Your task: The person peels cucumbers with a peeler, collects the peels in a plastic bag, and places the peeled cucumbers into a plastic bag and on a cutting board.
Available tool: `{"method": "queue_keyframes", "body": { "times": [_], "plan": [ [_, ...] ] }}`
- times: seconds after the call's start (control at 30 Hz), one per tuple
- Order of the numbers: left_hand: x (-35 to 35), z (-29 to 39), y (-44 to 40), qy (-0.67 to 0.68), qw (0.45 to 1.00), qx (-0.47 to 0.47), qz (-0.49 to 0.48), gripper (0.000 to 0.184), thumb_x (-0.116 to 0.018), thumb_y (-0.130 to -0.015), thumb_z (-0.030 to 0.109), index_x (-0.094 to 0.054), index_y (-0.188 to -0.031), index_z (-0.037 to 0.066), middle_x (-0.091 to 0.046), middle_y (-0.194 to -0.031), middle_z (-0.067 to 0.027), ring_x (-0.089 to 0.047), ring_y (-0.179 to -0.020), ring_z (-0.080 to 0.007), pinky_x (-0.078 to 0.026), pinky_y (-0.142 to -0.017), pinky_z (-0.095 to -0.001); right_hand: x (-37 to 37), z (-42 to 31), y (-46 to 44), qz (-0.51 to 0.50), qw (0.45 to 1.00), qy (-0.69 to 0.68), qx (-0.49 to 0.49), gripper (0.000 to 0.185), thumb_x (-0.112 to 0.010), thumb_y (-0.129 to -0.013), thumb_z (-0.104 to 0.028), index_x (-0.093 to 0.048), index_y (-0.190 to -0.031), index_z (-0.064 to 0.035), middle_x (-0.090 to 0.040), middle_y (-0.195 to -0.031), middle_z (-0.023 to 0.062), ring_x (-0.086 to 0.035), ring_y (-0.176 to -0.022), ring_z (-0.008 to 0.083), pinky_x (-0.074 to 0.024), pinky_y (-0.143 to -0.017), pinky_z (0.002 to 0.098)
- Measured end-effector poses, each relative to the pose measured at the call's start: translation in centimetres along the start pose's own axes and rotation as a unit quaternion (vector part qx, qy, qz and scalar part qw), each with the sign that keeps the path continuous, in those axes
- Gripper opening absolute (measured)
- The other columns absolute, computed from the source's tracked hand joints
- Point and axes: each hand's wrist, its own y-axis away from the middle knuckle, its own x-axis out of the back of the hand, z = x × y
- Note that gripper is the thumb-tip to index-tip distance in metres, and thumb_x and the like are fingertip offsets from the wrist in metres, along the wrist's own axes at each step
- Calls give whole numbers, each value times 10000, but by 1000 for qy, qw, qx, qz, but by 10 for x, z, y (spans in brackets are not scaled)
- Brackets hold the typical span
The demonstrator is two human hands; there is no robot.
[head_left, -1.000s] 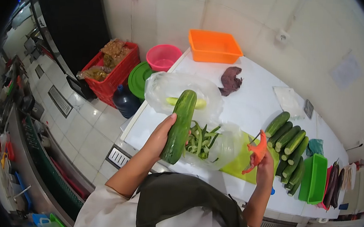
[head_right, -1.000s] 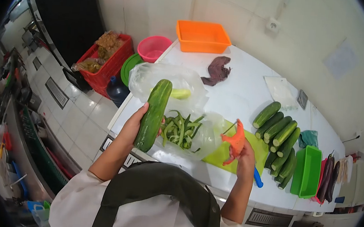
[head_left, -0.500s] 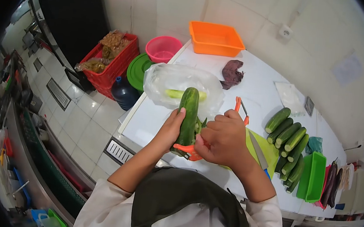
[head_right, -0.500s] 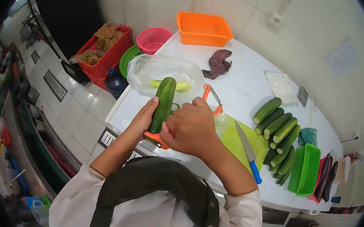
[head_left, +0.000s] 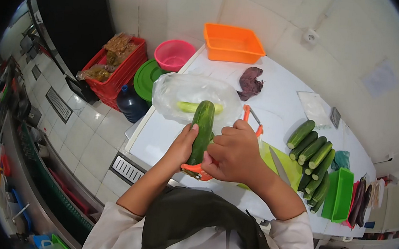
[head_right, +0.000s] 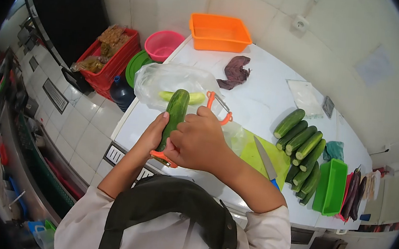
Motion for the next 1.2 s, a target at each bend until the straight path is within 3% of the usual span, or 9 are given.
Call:
{"method": "queue_keyframes", "body": {
  "times": [0.2, 0.5, 0.9, 1.0, 1.1, 1.2],
  "plan": [
    [8, 14, 13, -65, 993, -15, -101, 492, -273, -1036, 380, -471, -1273, -3, -576, -1149, -140, -576, -1033, -173, -456, -909, -303, -22, 9, -5, -16, 995, -99, 1, 242, -624, -598, -135, -432, -451, -121, -425, -456, 16, -427, -471, 208, -301, -533, 352],
    [28, 11, 17, 10, 994, 41, -97, 523, -316, -1032, 386, -428, -1329, -30, -531, -1246, -143, -510, -1164, -194, -376, -1015, -302, -44, 14, -14, -45, 989, -143, -12, 258, -608, -618, -132, -418, -444, -111, -455, -453, 31, -430, -451, 226, -305, -514, 363],
    [26, 23, 19, 97, 989, 73, -88, 527, -376, -1022, 384, -391, -1367, -15, -517, -1273, -138, -513, -1177, -173, -418, -993, -302, -41, 17, -16, -69, 987, -144, -37, 250, -599, -613, -130, -413, -449, -103, -442, -451, 33, -443, -449, 232, -317, -503, 361],
    [20, 28, 24, 78, 991, 89, -63, 497, -338, -1036, 367, -488, -1277, -40, -571, -1210, -142, -567, -1098, -184, -442, -953, -309, -43, 14, -17, -57, 987, -146, -40, 250, -595, -609, -126, -406, -447, -100, -439, -451, 33, -442, -449, 231, -320, -503, 361],
    [36, 11, 14, 10, 988, 48, -149, 501, -382, -1025, 369, -432, -1342, -16, -520, -1273, -126, -500, -1181, -169, -385, -1005, -288, -44, 12, -16, -55, 987, -151, -30, 245, -593, -608, -117, -407, -449, -97, -437, -451, 34, -443, -450, 231, -322, -504, 362],
    [32, 10, 22, -4, 990, 23, -141, 484, -382, -1028, 348, -443, -1338, -18, -518, -1282, -114, -491, -1182, -164, -370, -1007, -274, -43, 11, -14, -63, 985, -158, -42, 233, -590, -610, -112, -416, -455, -93, -441, -454, 37, -444, -452, 236, -325, -505, 364]
  ]
}}
